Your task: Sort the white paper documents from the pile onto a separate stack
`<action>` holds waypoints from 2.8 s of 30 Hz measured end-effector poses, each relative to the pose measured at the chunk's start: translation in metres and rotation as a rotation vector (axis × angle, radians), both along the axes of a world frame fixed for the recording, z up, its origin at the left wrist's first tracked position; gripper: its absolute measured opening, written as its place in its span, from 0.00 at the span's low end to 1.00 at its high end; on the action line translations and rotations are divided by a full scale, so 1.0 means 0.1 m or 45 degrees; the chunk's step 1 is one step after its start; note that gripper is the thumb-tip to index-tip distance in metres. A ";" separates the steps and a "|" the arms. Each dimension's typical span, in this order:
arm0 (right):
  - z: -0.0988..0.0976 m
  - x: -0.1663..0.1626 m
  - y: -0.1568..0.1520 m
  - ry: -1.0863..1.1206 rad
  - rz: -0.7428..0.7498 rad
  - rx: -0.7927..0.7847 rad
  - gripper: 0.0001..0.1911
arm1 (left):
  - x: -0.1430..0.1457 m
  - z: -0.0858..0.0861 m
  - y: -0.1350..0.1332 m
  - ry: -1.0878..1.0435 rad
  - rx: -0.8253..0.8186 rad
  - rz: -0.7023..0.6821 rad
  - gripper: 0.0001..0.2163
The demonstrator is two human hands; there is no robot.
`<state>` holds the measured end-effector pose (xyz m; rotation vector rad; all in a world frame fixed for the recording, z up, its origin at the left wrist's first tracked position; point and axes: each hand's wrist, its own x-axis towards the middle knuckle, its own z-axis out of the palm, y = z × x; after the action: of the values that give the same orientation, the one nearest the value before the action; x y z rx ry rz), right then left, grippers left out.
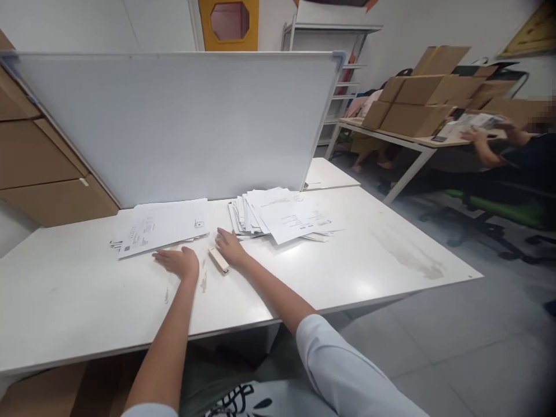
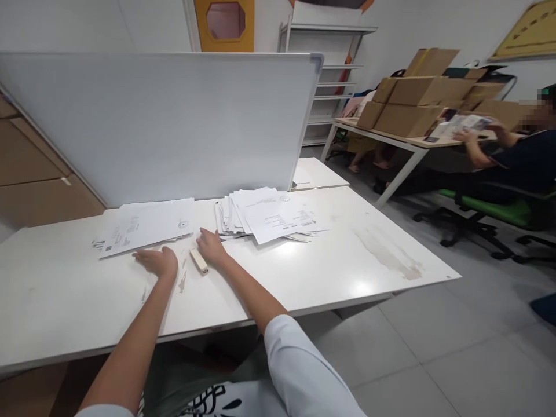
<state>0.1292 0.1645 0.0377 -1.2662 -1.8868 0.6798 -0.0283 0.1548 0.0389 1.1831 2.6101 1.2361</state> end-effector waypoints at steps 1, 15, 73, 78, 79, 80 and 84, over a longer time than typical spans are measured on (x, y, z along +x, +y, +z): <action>0.02 0.15 -0.13 -0.052 0.053 0.120 0.24 | -0.04 0.01 0.08 -0.017 -0.044 0.012 0.35; -0.13 1.71 -0.54 -0.267 -1.173 -0.180 0.35 | -0.27 0.19 0.54 0.019 -0.122 0.120 0.39; -0.25 1.79 -1.96 -0.143 -1.103 -0.211 0.36 | 0.51 0.46 -1.85 -0.214 0.169 -1.395 0.10; -0.18 1.92 -1.76 0.533 -0.735 -0.207 0.37 | 0.36 0.34 -1.82 -0.251 0.579 -1.277 0.12; -0.15 1.94 -1.72 0.668 -0.627 -0.174 0.36 | 0.35 0.32 -1.78 -0.285 0.668 -1.241 0.11; -0.13 1.95 -1.68 0.769 -0.562 -0.125 0.34 | 0.35 0.30 -1.73 -0.326 0.746 -1.235 0.11; -0.12 1.92 -1.68 0.936 -0.680 0.024 0.27 | 0.37 0.19 -1.57 -0.480 0.962 -1.279 0.11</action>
<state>0.3213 -0.0039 0.0261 -1.2089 -0.9098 0.7000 0.0089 -0.0020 0.0575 1.7416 0.9600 1.8636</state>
